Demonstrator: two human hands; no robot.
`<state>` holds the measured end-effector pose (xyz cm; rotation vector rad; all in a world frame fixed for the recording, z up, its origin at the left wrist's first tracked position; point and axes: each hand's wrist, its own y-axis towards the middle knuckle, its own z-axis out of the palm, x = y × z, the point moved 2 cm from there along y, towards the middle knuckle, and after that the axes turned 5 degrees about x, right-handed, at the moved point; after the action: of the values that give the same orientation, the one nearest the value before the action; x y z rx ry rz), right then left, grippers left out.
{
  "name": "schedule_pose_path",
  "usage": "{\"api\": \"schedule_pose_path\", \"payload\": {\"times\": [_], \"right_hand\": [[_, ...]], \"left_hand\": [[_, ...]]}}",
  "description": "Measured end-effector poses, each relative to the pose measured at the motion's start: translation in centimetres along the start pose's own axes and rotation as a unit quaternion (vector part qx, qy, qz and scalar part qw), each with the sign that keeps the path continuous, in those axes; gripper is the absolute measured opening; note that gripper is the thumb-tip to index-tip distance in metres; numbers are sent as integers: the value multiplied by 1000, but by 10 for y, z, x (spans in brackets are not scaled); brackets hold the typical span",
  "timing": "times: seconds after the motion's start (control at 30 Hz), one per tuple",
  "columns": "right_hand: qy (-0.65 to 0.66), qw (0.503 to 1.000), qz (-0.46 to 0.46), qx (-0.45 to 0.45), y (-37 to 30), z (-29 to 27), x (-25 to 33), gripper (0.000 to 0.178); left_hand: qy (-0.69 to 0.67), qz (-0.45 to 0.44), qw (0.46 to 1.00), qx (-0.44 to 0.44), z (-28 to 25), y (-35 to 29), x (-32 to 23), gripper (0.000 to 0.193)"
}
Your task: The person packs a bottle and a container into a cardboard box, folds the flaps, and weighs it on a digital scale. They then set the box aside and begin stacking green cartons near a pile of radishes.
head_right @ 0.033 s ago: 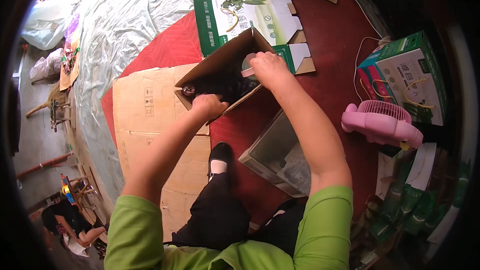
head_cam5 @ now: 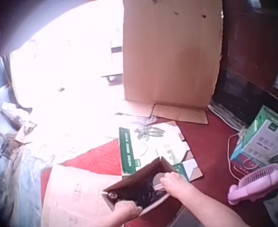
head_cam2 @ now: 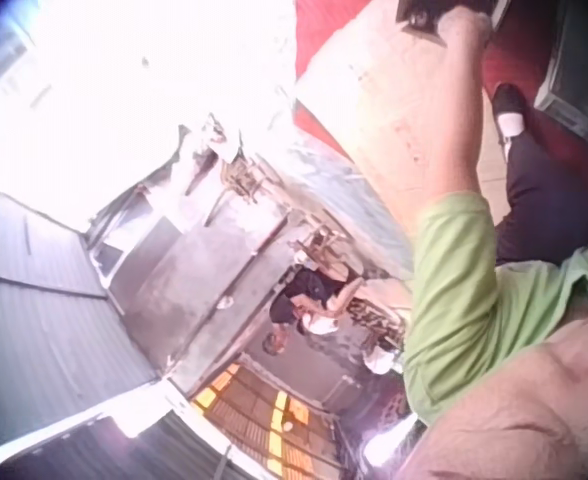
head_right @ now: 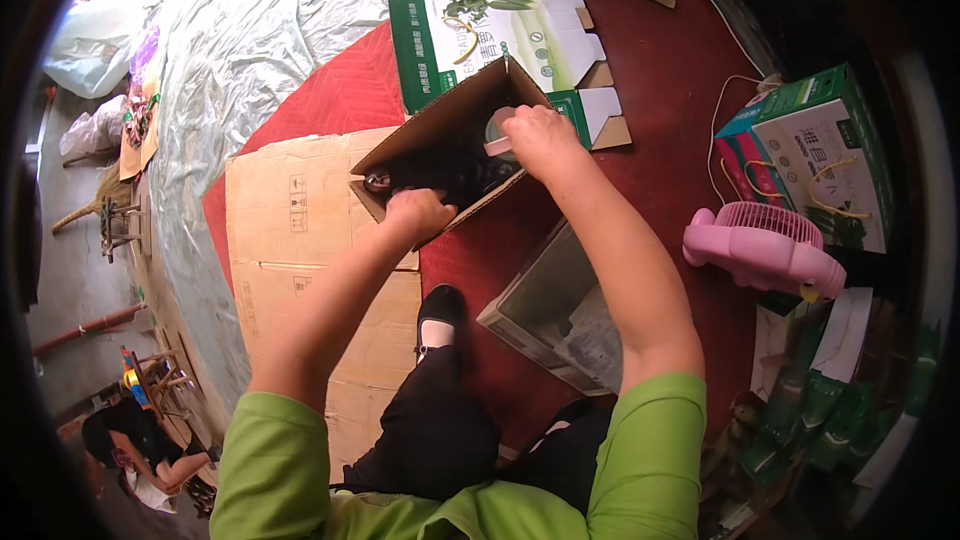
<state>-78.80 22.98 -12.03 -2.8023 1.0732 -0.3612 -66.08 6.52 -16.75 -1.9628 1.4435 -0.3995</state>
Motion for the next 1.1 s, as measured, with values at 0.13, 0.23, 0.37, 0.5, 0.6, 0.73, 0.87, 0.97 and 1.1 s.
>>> {"api": "schedule_pose_path", "payload": {"times": [0.13, 0.23, 0.37, 0.5, 0.6, 0.73, 0.87, 0.97, 1.1], "right_hand": [[12, 1000, 15, -2, -7, -1, 4, 13], [13, 1000, 18, 1, -10, 3, -2, 14], [20, 999, 28, 38, -13, 0, -1, 15], [22, 999, 25, 39, -13, -2, 2, 15], [12, 999, 23, 37, -12, 1, -1, 14], [-4, 1000, 9, 24, -9, 0, -3, 12], [-37, 999, 8, 19, -5, 0, -4, 11], [-70, 998, -1, 4, -5, -4, 1, 12], [-105, 994, -21, -1, -3, -3, 1, 11]], "left_hand": [[-32, -34, 998, 43, 5, 7, 2, 44], [-2, -2, 999, 41, -4, 2, -5, 44], [21, 11, 1000, 8, -12, -11, -10, 44], [27, 38, 999, -12, -11, -12, -4, 46], [48, 76, 996, 22, -19, -19, -3, 44], [41, 76, 996, 9, -42, -47, -8, 32], [-93, 224, 954, -175, -40, -84, 21, 27], [-123, 212, 922, -300, -33, -109, 32, 46], [-94, 179, 937, -284, -8, -103, 37, 86]]}}
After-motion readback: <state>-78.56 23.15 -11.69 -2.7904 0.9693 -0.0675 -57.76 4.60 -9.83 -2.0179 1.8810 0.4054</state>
